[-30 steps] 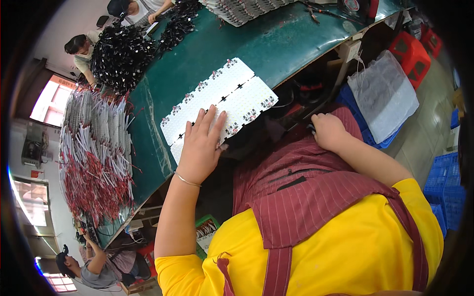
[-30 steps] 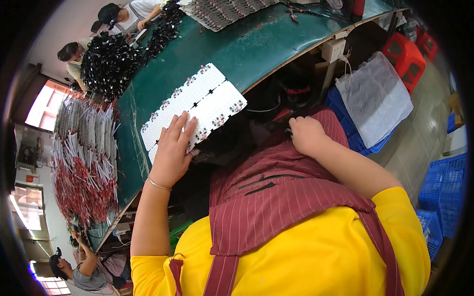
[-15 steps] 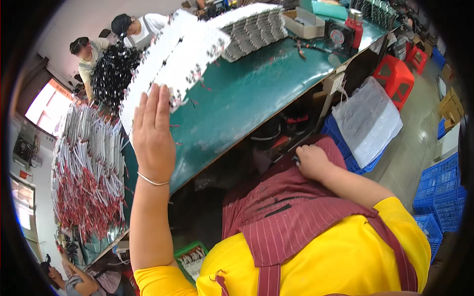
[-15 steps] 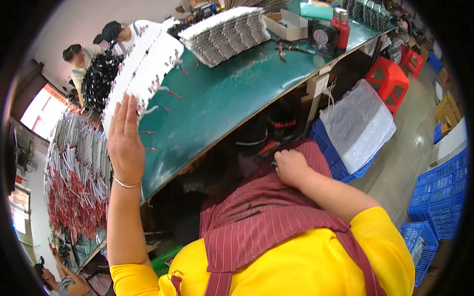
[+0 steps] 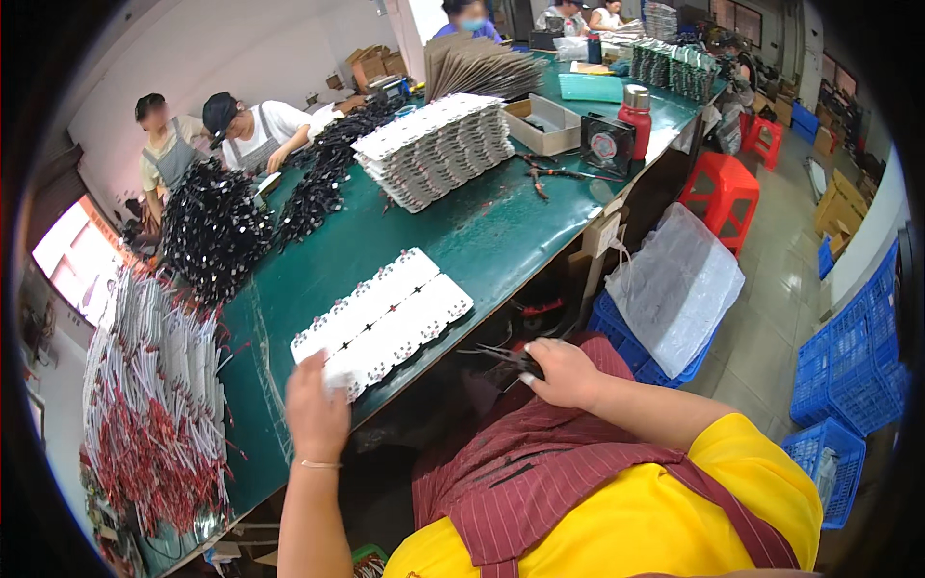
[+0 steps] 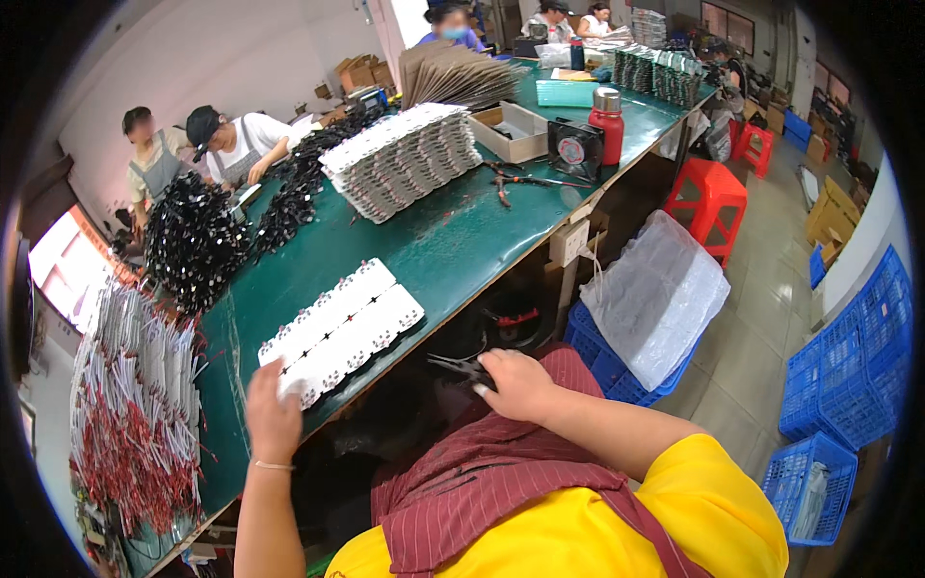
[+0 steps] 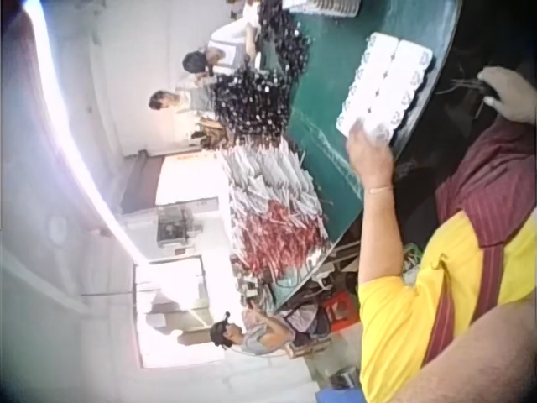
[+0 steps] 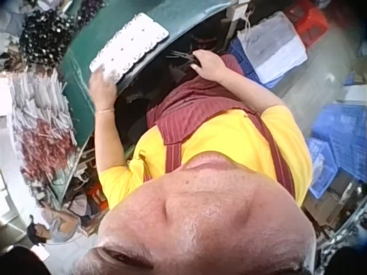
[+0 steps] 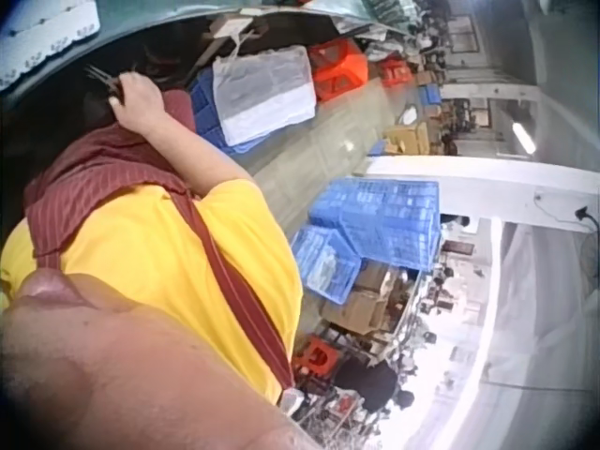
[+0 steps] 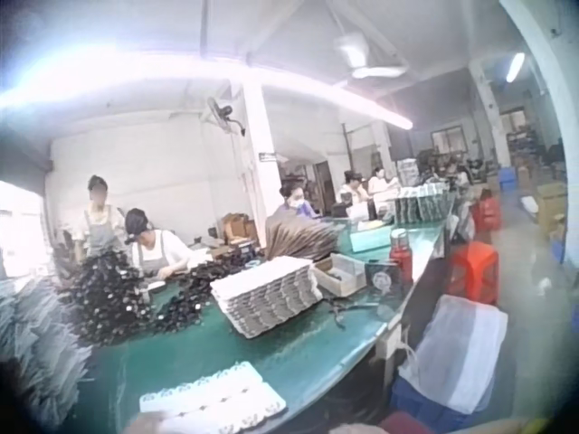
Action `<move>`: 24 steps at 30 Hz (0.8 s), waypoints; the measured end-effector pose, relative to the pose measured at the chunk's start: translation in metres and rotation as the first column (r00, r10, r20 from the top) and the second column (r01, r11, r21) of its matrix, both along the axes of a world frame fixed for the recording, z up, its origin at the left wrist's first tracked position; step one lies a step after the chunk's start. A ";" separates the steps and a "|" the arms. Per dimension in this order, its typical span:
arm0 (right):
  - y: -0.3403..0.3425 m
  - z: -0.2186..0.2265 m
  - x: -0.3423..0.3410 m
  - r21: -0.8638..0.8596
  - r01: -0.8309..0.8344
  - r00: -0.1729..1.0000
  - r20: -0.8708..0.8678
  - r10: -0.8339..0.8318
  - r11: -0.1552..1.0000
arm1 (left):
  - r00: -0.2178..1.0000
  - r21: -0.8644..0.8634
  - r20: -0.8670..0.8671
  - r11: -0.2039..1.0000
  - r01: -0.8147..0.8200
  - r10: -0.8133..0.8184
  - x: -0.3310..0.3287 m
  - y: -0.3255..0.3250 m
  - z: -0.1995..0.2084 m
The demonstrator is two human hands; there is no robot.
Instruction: The person inserts wires into LED panel boards by hand, trims the wire ends using pliers, and stacks the assembled LED panels onto a pile.
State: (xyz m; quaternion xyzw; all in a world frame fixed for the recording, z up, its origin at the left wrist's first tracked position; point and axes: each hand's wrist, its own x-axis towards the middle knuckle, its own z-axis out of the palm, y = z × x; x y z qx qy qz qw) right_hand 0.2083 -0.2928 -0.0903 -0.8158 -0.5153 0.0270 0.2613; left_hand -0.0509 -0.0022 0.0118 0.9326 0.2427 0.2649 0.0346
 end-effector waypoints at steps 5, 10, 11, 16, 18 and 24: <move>0.037 0.064 0.004 0.422 -0.084 0.993 0.113 0.039 0.903 | 0.893 0.002 -0.190 0.909 -0.416 0.409 -0.046 0.022 0.000; 0.084 0.078 0.019 0.462 -0.179 0.958 0.282 0.047 0.869 | 0.943 -0.633 -0.181 0.701 -0.328 0.278 -0.047 0.037 -0.006; 0.090 0.076 0.020 0.463 -0.177 0.959 0.278 0.048 0.869 | 0.942 -0.632 -0.185 0.701 -0.331 0.279 -0.043 0.032 -0.002; 0.105 0.088 0.019 0.201 -0.098 0.985 0.160 0.066 0.975 | 0.902 -0.982 0.188 0.092 0.165 0.388 -0.032 -0.002 0.030; 0.109 0.091 0.029 0.185 -0.106 0.988 0.135 0.082 0.977 | 0.885 -0.952 0.287 0.003 0.307 0.368 -0.032 0.000 0.030; 0.129 0.082 0.094 0.303 0.148 0.974 0.117 -0.191 0.941 | 0.710 -0.774 0.604 0.056 0.631 0.363 -0.031 0.002 0.039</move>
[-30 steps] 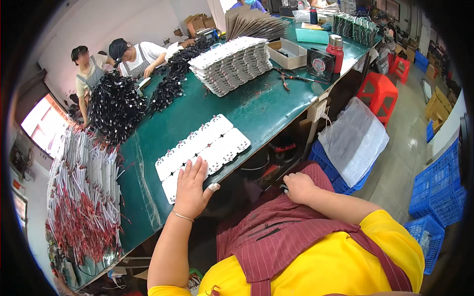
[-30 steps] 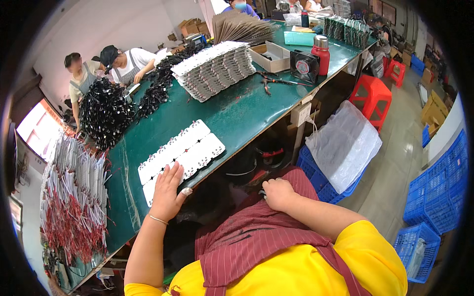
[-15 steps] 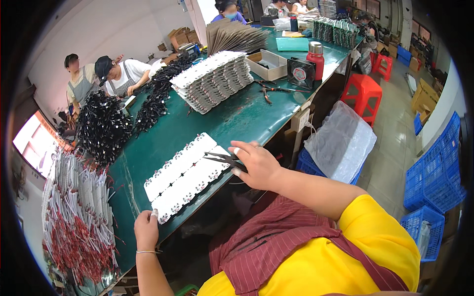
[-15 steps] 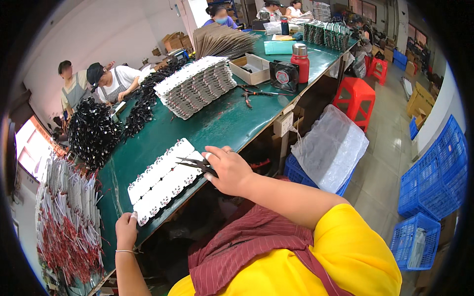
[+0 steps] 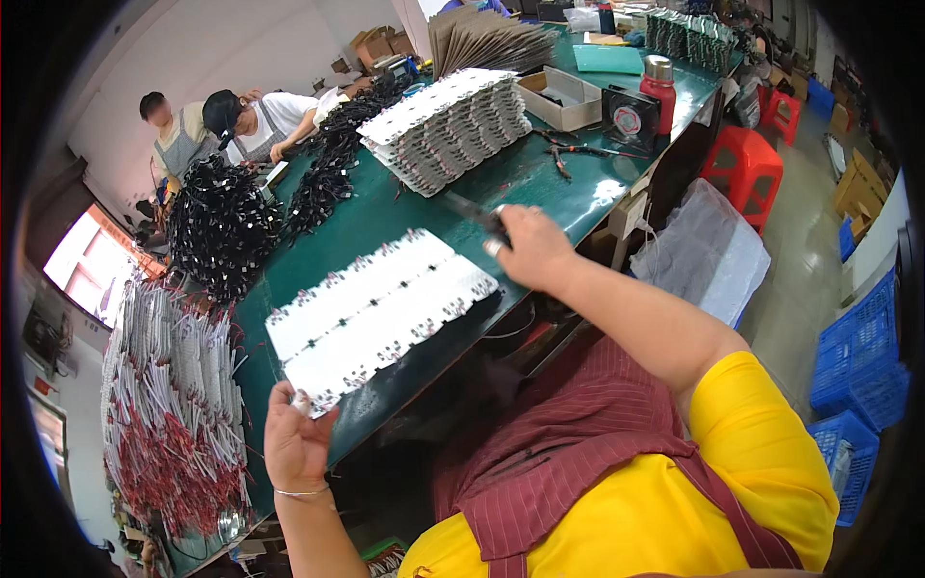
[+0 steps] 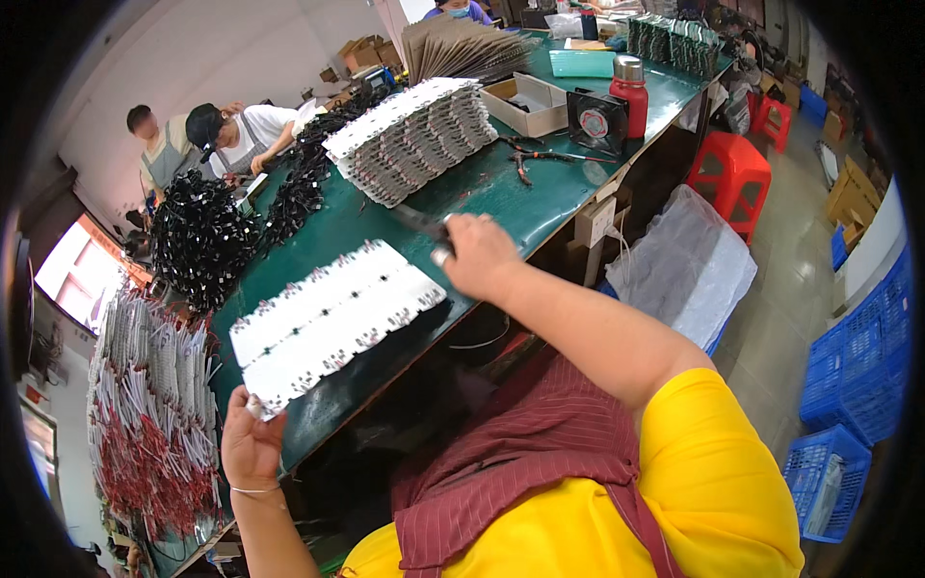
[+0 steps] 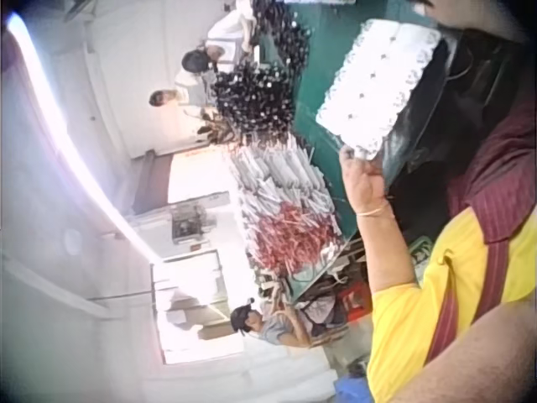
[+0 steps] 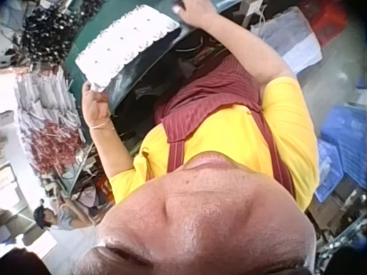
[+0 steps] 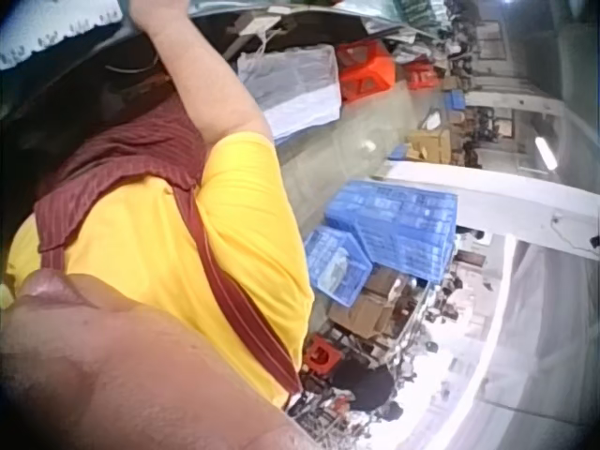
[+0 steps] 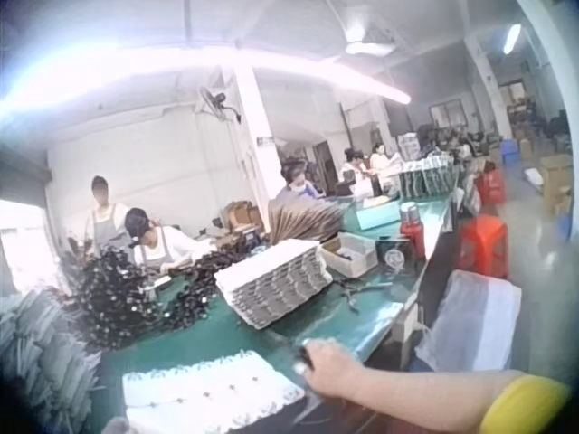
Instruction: The person inserts wires into LED panel boards by hand, trims the wire ends using pliers, and stacks the assembled LED panels onto a pile.
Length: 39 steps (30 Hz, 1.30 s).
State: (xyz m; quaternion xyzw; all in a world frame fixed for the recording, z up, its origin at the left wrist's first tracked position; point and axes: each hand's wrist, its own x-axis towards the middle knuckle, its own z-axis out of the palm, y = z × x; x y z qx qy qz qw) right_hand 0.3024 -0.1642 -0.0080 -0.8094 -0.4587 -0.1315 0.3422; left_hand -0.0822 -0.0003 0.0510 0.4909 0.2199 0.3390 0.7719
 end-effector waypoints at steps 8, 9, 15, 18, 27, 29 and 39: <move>0.007 -0.014 0.031 -0.137 0.104 0.975 0.211 -0.074 0.985 | 0.972 0.247 0.234 0.967 -0.065 0.005 0.074 0.067 0.063; 0.005 -0.016 0.032 -0.141 0.107 0.976 0.205 -0.076 0.984 | 0.970 0.276 0.244 0.959 -0.064 -0.006 0.099 0.082 0.069; 0.007 -0.009 0.025 0.057 0.051 0.989 0.134 -0.058 0.997 | 0.995 0.739 0.102 0.669 -0.079 0.004 0.237 0.150 0.108; 0.001 -0.018 0.038 -0.038 0.086 0.996 0.027 -0.085 0.996 | 0.944 0.233 0.326 0.972 -0.036 -0.043 0.326 0.121 0.109; 0.004 -0.020 0.038 0.053 0.022 1.000 0.015 -0.023 0.998 | 0.995 0.201 -0.048 0.977 -0.074 0.086 0.401 0.123 0.080; 0.003 -0.019 0.038 0.062 0.024 0.999 0.039 -0.026 0.998 | 0.996 0.211 -0.082 0.977 -0.016 0.034 0.400 0.126 0.083; 0.003 -0.015 0.036 0.046 0.011 1.000 -0.010 -0.011 0.999 | 0.947 0.268 -0.320 0.962 0.053 0.037 0.393 0.144 0.098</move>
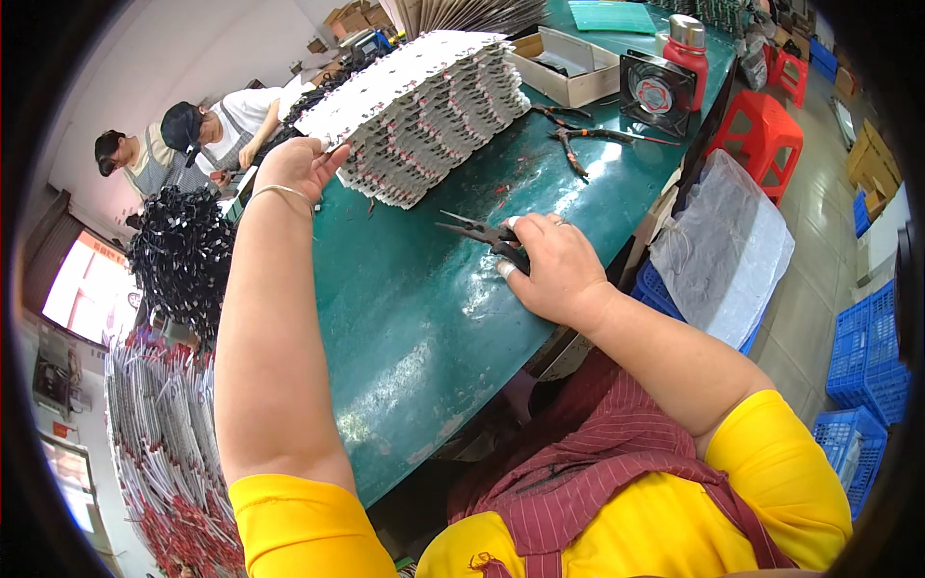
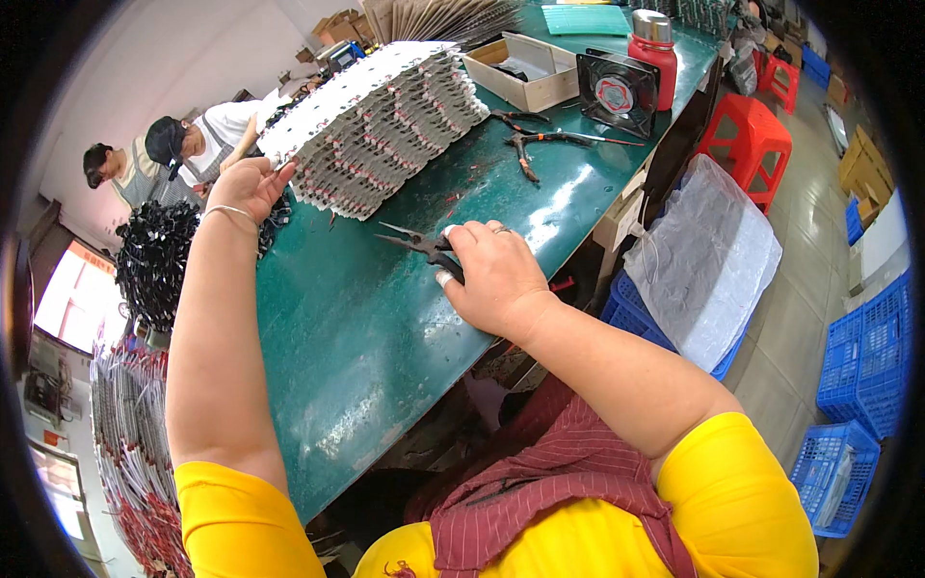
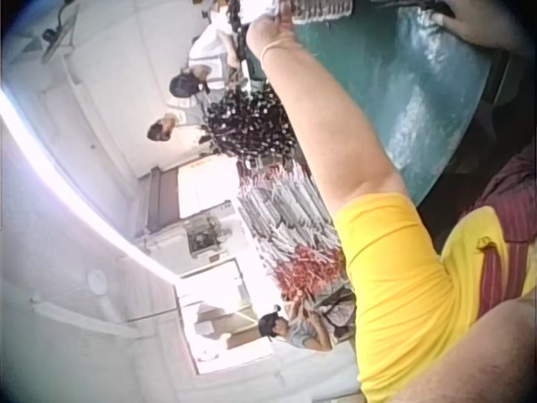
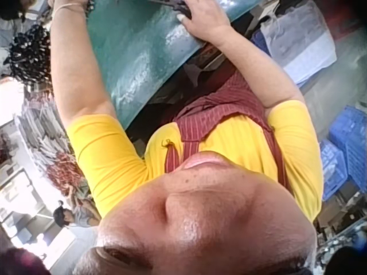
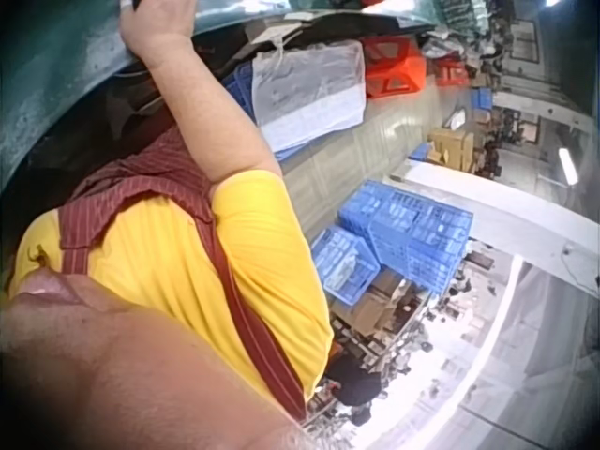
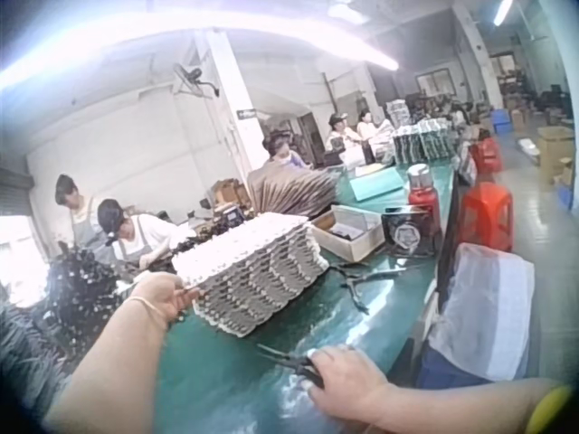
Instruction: The person inserts wires into LED panel boards by hand, trims the wire ends using pliers, and stacks the assembled LED panels onto a pile.
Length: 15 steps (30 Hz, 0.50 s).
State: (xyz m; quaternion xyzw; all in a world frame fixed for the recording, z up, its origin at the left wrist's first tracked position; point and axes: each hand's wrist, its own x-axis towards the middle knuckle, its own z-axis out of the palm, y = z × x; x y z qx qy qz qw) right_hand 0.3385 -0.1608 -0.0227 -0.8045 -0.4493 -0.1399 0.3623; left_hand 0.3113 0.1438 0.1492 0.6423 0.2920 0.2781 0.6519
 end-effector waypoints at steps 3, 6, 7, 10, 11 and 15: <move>-0.001 0.000 0.000 0.027 0.001 1.000 0.027 -0.002 1.000 | 0.998 0.002 -0.054 1.000 -0.022 0.022 0.002 0.000 0.005; 0.000 0.001 0.000 0.017 -0.001 1.000 0.009 0.001 1.000 | 0.994 -0.005 -0.108 1.000 0.004 -0.004 0.002 0.002 0.010; 0.001 0.000 0.000 0.024 0.006 1.000 0.018 -0.007 1.000 | 0.988 0.029 -0.157 1.000 -0.005 0.010 0.004 0.000 0.012; 0.001 0.001 0.000 0.030 0.006 1.000 0.029 -0.007 1.000 | 0.978 0.053 -0.205 0.998 -0.026 0.036 0.005 0.000 0.014; 0.001 0.001 0.000 0.030 0.005 1.000 0.031 -0.006 1.000 | 0.974 0.072 -0.218 0.996 -0.053 0.068 0.008 -0.002 0.012; -0.001 0.003 -0.001 0.016 0.023 1.000 0.011 -0.023 1.000 | 0.963 0.121 -0.245 0.989 -0.085 0.113 0.004 -0.006 0.011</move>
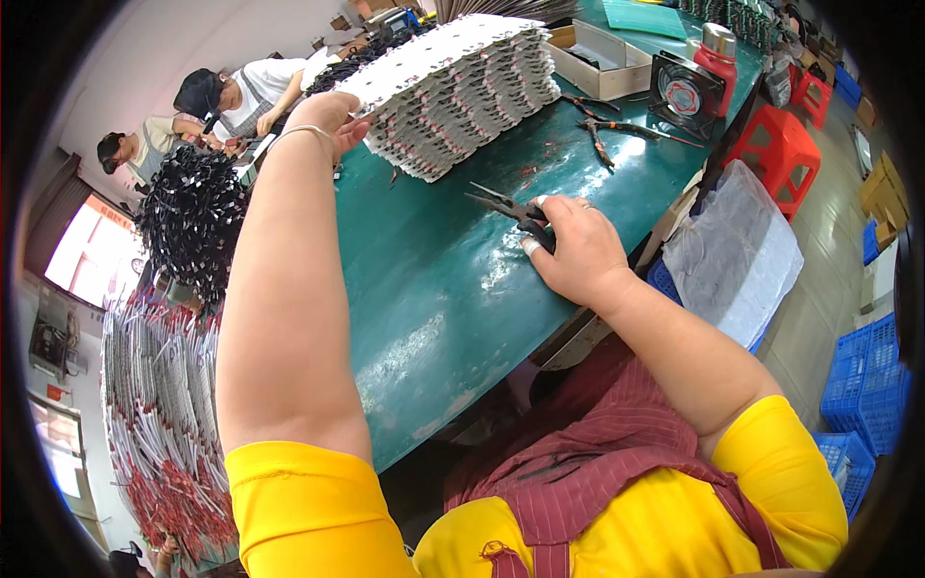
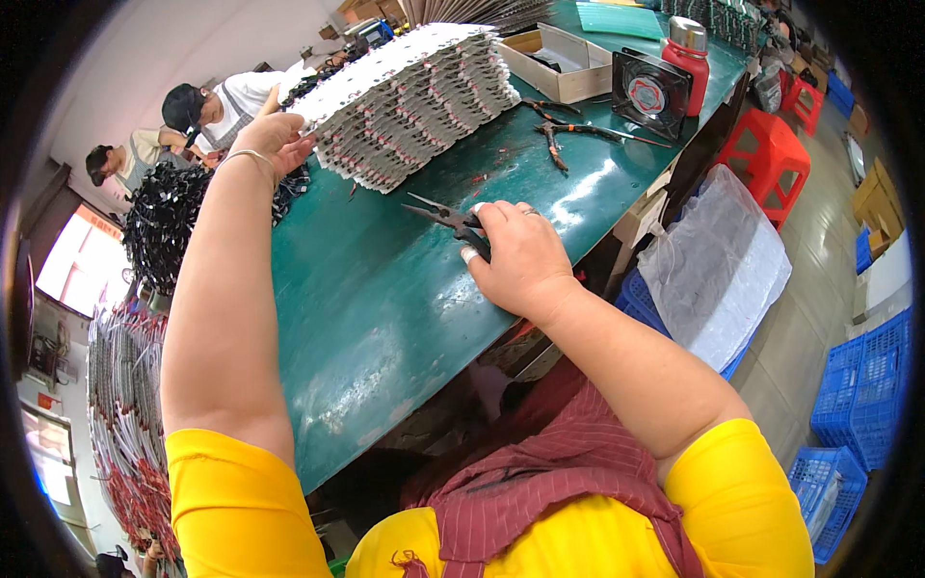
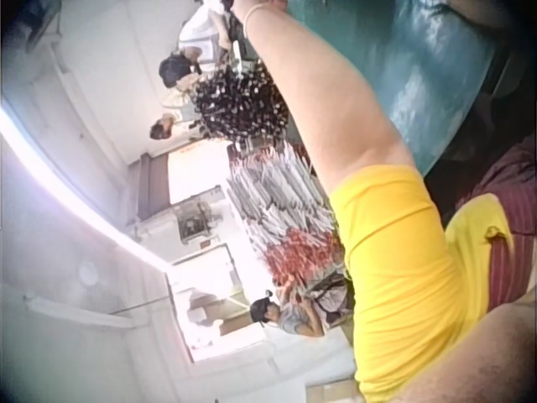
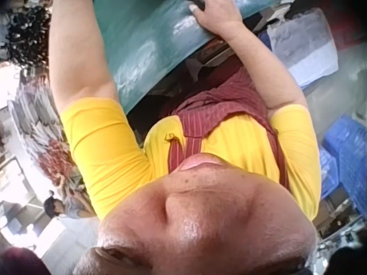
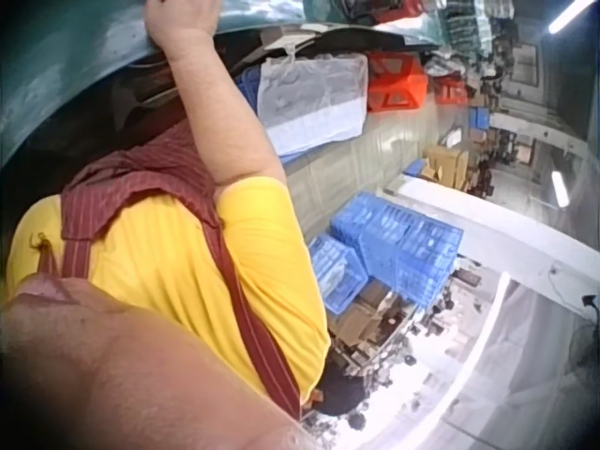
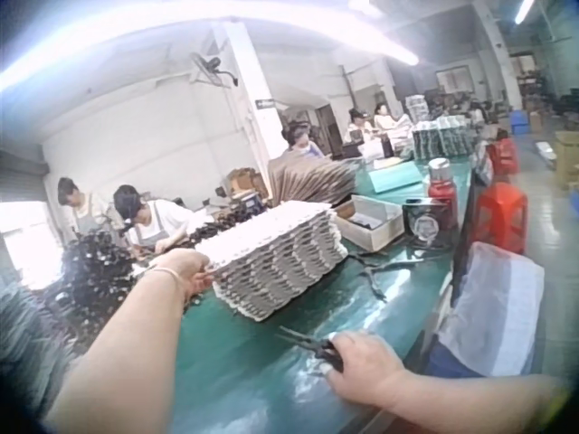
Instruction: The person inserts wires into LED panel boards by hand, trims the wire ends using pliers, and stacks the assembled LED panels onto a pile.
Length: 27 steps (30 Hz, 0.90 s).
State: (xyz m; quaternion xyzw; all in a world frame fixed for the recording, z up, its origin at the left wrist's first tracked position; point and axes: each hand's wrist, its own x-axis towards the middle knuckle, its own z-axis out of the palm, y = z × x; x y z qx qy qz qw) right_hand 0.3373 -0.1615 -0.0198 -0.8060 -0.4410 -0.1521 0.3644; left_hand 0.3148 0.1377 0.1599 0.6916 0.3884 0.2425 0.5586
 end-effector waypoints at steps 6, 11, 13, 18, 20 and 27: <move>0.002 -0.005 0.000 0.037 0.013 0.999 0.041 -0.015 0.999 | 0.995 0.068 0.051 0.993 -0.093 0.090 -0.004 0.001 -0.016; 0.014 -0.014 -0.001 0.082 0.000 0.998 0.057 -0.004 0.997 | 0.999 0.172 -0.017 0.984 -0.044 0.048 -0.047 0.007 -0.030; 0.008 0.005 -0.006 -0.063 0.030 0.990 -0.135 -0.038 0.998 | 0.997 0.185 -0.029 0.981 -0.058 0.065 -0.072 0.004 -0.037; -0.006 -0.018 0.014 -0.014 0.083 0.996 -0.043 -0.084 0.996 | 0.983 0.629 -0.147 0.778 0.008 0.109 -0.147 -0.005 -0.040; -0.001 -0.016 0.009 -0.058 0.061 0.996 -0.056 -0.064 0.996 | 0.946 0.884 -0.181 0.467 0.037 0.269 -0.216 -0.009 -0.022; 0.008 -0.024 0.013 -0.098 0.076 0.997 0.021 -0.074 0.992 | 0.730 0.980 -0.049 -0.108 0.167 0.682 -0.397 0.001 0.066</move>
